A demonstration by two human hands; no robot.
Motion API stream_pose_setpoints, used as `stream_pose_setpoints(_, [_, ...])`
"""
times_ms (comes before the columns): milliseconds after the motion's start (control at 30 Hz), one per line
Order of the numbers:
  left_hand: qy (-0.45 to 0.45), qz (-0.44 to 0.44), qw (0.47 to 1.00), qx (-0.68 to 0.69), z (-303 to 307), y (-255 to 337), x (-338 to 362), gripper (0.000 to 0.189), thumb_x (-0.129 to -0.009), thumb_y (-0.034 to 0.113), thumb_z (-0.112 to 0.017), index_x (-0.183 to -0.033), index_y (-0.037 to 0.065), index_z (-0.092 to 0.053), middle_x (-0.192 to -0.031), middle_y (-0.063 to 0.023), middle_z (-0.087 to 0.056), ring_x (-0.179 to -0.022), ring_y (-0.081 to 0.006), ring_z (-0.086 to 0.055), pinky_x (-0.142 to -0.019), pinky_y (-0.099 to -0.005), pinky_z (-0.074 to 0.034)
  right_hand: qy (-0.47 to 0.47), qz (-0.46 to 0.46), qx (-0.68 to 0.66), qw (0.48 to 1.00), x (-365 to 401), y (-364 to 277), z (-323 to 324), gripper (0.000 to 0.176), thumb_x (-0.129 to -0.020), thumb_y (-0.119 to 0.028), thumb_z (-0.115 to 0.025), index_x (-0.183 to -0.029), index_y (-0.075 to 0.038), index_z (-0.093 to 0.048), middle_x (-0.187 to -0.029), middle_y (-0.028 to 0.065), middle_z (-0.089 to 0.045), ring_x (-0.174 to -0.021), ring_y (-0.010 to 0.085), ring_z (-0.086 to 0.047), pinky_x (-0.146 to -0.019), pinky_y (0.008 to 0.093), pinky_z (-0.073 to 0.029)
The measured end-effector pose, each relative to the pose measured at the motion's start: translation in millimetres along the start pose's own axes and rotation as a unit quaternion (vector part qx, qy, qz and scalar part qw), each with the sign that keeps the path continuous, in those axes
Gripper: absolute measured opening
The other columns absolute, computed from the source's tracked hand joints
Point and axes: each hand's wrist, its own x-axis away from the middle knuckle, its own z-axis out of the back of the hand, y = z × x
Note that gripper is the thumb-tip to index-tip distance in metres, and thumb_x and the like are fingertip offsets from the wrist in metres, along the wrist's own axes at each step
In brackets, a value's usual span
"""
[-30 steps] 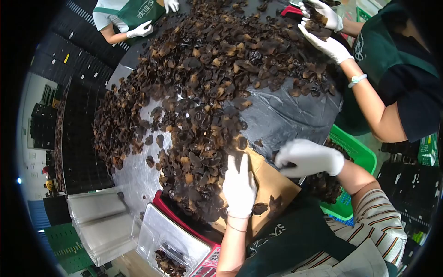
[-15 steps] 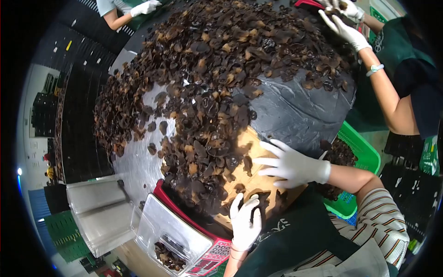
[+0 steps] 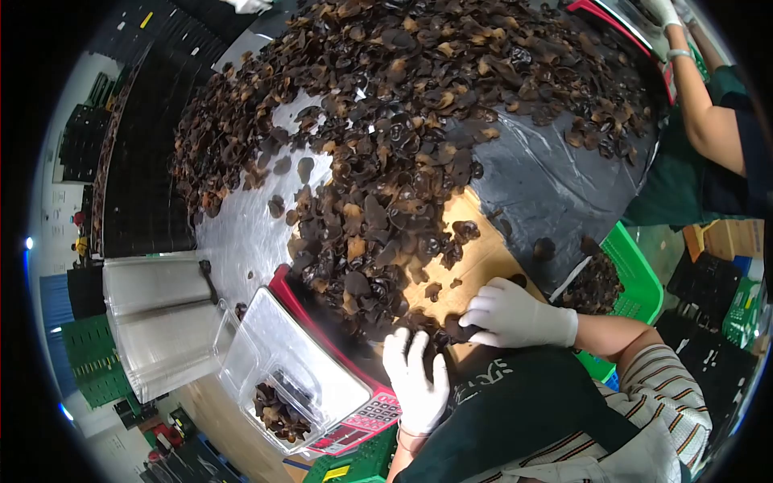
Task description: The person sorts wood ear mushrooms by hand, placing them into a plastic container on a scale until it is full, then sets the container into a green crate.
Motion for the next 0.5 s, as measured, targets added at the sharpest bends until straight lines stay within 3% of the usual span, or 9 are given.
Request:
stream_pose_setpoints(100, [-0.051,0.073,0.996,0.013,-6.0,2.2,0.6,0.080,-0.078,0.012,-0.071,-0.146,0.001,-0.031,-0.144,-0.0305,-0.030,-0.132,-0.0478,-0.031,-0.111,-0.0509,-0.028,0.084,-0.023,0.040,0.995,-2.2,10.7,15.6,0.021,-0.074,-0.020,-0.068,-0.093,-0.014,-0.060,-0.080,0.0046,-0.055,-0.080,0.0266,-0.055,-0.074,0.0385,-0.041])
stream_pose_setpoints(167, [-0.071,0.091,0.993,0.029,-9.7,-1.4,1.5,0.084,-0.076,0.010,-0.073,-0.147,0.000,-0.028,-0.143,-0.0316,-0.031,-0.130,-0.0478,-0.033,-0.111,-0.0491,-0.028,0.122,-0.092,0.080,0.985,-9.9,6.5,36.1,0.027,-0.070,-0.016,-0.068,-0.096,-0.014,-0.062,-0.087,0.0051,-0.057,-0.085,0.0279,-0.055,-0.075,0.0406,-0.042])
stream_pose_setpoints(233, [-0.065,0.090,0.994,0.025,-11.2,-2.4,-0.7,0.085,-0.075,0.008,-0.073,-0.146,-0.001,-0.028,-0.142,-0.0322,-0.032,-0.130,-0.0476,-0.034,-0.111,-0.0482,-0.028,0.141,-0.083,0.091,0.982,-13.7,3.4,40.5,0.028,-0.072,-0.017,-0.069,-0.099,-0.014,-0.062,-0.089,0.0043,-0.057,-0.084,0.0274,-0.056,-0.074,0.0401,-0.042])
stream_pose_setpoints(367, [-0.047,0.089,0.993,0.059,-8.1,-1.7,-2.5,0.085,-0.073,0.003,-0.072,-0.146,-0.002,-0.029,-0.138,-0.0322,-0.035,-0.127,-0.0462,-0.037,-0.109,-0.0470,-0.031,0.002,0.014,0.038,0.999,-13.2,-18.6,29.0,0.025,-0.079,-0.026,-0.069,-0.099,-0.014,-0.061,-0.089,0.0026,-0.058,-0.076,0.0221,-0.058,-0.066,0.0351,-0.044])
stream_pose_setpoints(433, [-0.040,0.069,0.996,0.047,-9.7,-5.6,-1.1,0.086,-0.072,0.001,-0.069,-0.146,-0.004,-0.026,-0.135,-0.0318,-0.037,-0.125,-0.0461,-0.038,-0.108,-0.0469,-0.032,-0.028,0.039,0.084,0.995,-8.8,-20.4,4.3,0.021,-0.079,-0.026,-0.068,-0.094,-0.014,-0.061,-0.085,0.0025,-0.059,-0.074,0.0203,-0.058,-0.064,0.0339,-0.045])
stream_pose_setpoints(500, [-0.040,0.068,0.996,0.044,-11.4,-8.0,0.5,0.088,-0.071,-0.002,-0.067,-0.147,-0.005,-0.023,-0.134,-0.0311,-0.038,-0.125,-0.0446,-0.040,-0.107,-0.0463,-0.034,-0.050,0.010,0.083,0.995,-8.2,-14.0,-3.2,0.019,-0.077,-0.022,-0.067,-0.093,-0.013,-0.061,-0.082,0.0035,-0.057,-0.077,0.0218,-0.058,-0.067,0.0351,-0.045])
